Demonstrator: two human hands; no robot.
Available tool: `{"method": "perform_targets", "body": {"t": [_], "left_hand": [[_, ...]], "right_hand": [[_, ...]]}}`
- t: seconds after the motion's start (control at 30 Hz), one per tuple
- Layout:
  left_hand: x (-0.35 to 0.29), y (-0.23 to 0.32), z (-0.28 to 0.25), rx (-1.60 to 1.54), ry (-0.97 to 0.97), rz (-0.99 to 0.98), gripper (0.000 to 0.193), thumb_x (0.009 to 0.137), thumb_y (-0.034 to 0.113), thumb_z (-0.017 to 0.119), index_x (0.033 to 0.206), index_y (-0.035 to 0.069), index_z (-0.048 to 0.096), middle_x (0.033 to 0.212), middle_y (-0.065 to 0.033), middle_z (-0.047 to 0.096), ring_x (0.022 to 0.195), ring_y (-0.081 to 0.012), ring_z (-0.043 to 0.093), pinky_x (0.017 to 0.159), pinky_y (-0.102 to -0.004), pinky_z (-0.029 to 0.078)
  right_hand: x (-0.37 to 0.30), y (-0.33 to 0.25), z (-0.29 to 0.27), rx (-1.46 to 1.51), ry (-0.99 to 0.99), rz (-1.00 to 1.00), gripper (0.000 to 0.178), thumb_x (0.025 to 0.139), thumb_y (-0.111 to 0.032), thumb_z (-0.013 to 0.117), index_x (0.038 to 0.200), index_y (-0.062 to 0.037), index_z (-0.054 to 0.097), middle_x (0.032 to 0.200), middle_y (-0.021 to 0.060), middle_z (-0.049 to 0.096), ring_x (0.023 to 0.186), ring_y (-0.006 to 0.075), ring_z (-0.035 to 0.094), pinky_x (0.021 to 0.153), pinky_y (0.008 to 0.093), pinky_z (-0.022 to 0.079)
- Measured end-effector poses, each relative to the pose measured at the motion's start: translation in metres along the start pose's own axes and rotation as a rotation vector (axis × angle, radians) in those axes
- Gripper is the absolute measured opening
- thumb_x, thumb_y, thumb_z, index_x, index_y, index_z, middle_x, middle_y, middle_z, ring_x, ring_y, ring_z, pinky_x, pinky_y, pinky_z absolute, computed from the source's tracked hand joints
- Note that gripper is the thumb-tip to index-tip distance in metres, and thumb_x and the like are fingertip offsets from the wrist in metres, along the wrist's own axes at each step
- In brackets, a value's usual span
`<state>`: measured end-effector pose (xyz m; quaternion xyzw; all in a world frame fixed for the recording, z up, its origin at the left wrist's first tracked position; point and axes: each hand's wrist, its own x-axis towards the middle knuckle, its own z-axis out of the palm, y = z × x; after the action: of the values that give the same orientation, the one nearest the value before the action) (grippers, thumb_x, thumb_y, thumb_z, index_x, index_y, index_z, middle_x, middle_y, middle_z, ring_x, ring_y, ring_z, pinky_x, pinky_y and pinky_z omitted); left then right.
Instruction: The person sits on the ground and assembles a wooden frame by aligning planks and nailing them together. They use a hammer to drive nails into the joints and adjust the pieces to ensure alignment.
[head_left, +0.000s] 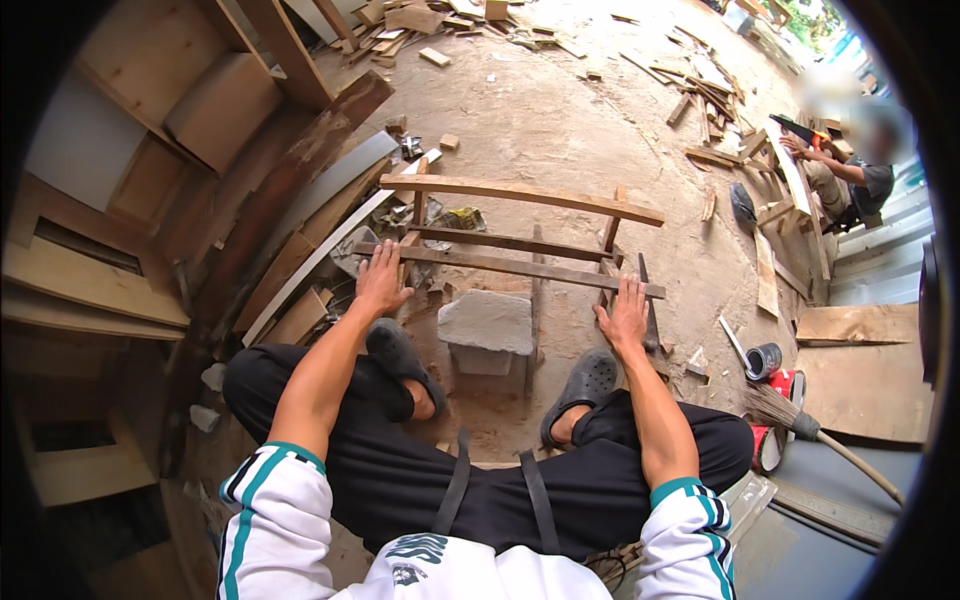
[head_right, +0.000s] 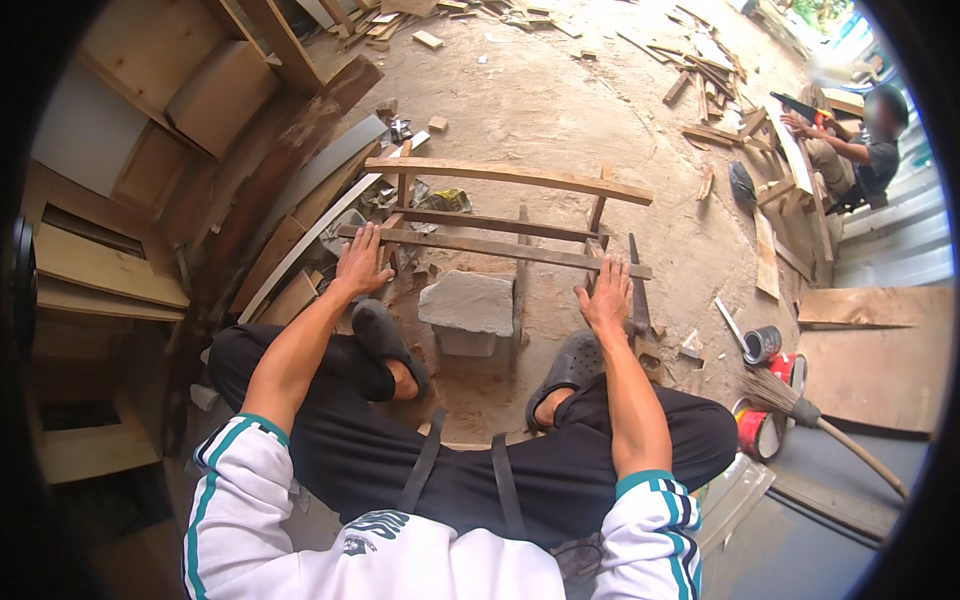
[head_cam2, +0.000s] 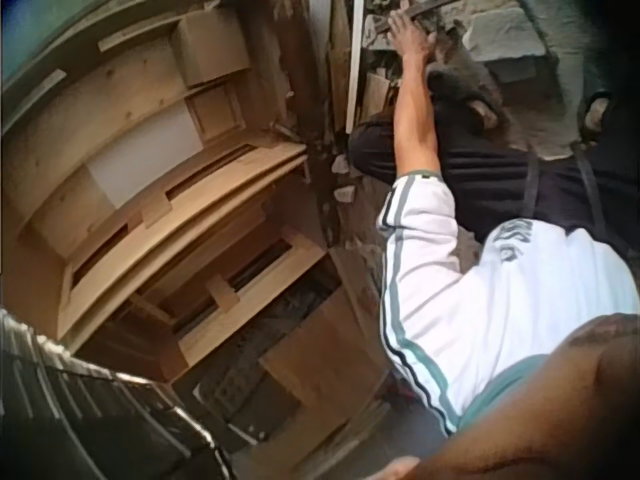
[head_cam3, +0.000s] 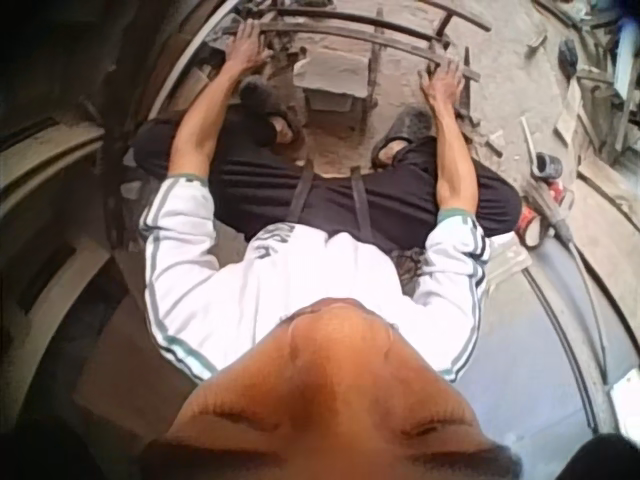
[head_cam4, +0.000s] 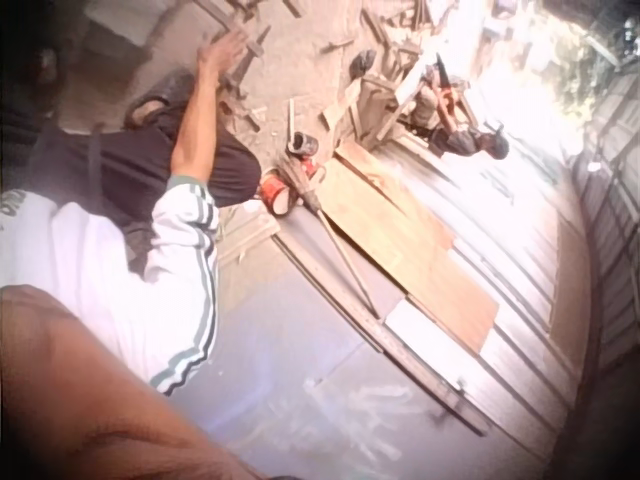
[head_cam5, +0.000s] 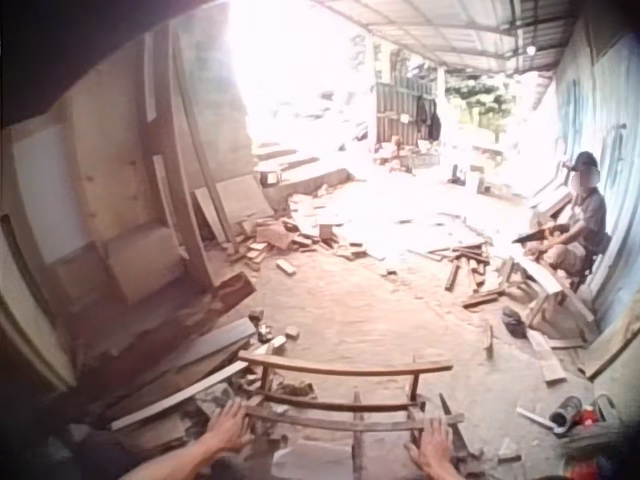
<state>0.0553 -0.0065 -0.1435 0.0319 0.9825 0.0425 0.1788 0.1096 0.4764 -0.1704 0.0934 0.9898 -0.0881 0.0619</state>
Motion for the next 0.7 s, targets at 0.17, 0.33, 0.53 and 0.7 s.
{"method": "perform_targets", "body": {"t": [0.17, 0.33, 0.53, 0.7], "left_hand": [[0.0, -0.005, 0.002, 0.005, -0.053, -0.018, 0.111, 0.08, 0.049, 0.074, 0.157, 0.007, 0.005, 0.164, -0.0126, 0.006, 0.151, -0.0318, 0.007, 0.12, -0.052, 0.016], [0.003, 0.007, -0.004, 0.078, -0.115, -0.048, 0.117, 0.078, 0.056, 0.074, 0.157, 0.006, 0.003, 0.164, -0.0129, 0.005, 0.151, -0.0323, 0.007, 0.12, -0.0506, 0.014], [0.003, 0.01, -0.003, 0.091, -0.082, -0.054, 0.118, 0.077, 0.06, 0.072, 0.157, 0.007, 0.004, 0.165, -0.0115, 0.005, 0.151, -0.0315, 0.007, 0.121, -0.0488, 0.014], [-0.003, 0.011, 0.018, 0.033, 0.189, -0.028, 0.109, 0.081, 0.058, 0.068, 0.156, 0.003, 0.013, 0.163, -0.0149, 0.011, 0.151, -0.0313, 0.007, 0.121, -0.048, 0.012]], "right_hand": [[0.0, -0.003, -0.003, -0.064, -0.032, -0.028, 0.099, 0.084, -0.05, 0.069, 0.156, -0.0091, 0.016, 0.163, 0.0154, 0.015, 0.15, 0.0343, 0.012, 0.119, 0.0526, 0.016], [-0.001, -0.006, -0.01, -0.101, -0.067, 0.001, 0.102, 0.083, -0.052, 0.07, 0.157, -0.0095, 0.014, 0.163, 0.0137, 0.013, 0.151, 0.0336, 0.01, 0.119, 0.0541, 0.016], [0.004, -0.006, -0.011, -0.083, -0.078, 0.015, 0.103, 0.082, -0.054, 0.071, 0.157, -0.0115, 0.014, 0.163, 0.0134, 0.012, 0.15, 0.0356, 0.01, 0.119, 0.0559, 0.015], [0.007, -0.007, -0.004, 0.079, -0.01, 0.098, 0.093, 0.089, -0.069, 0.049, 0.154, -0.0078, 0.022, 0.161, 0.0177, 0.018, 0.15, 0.0356, 0.011, 0.12, 0.0547, 0.011]]}}
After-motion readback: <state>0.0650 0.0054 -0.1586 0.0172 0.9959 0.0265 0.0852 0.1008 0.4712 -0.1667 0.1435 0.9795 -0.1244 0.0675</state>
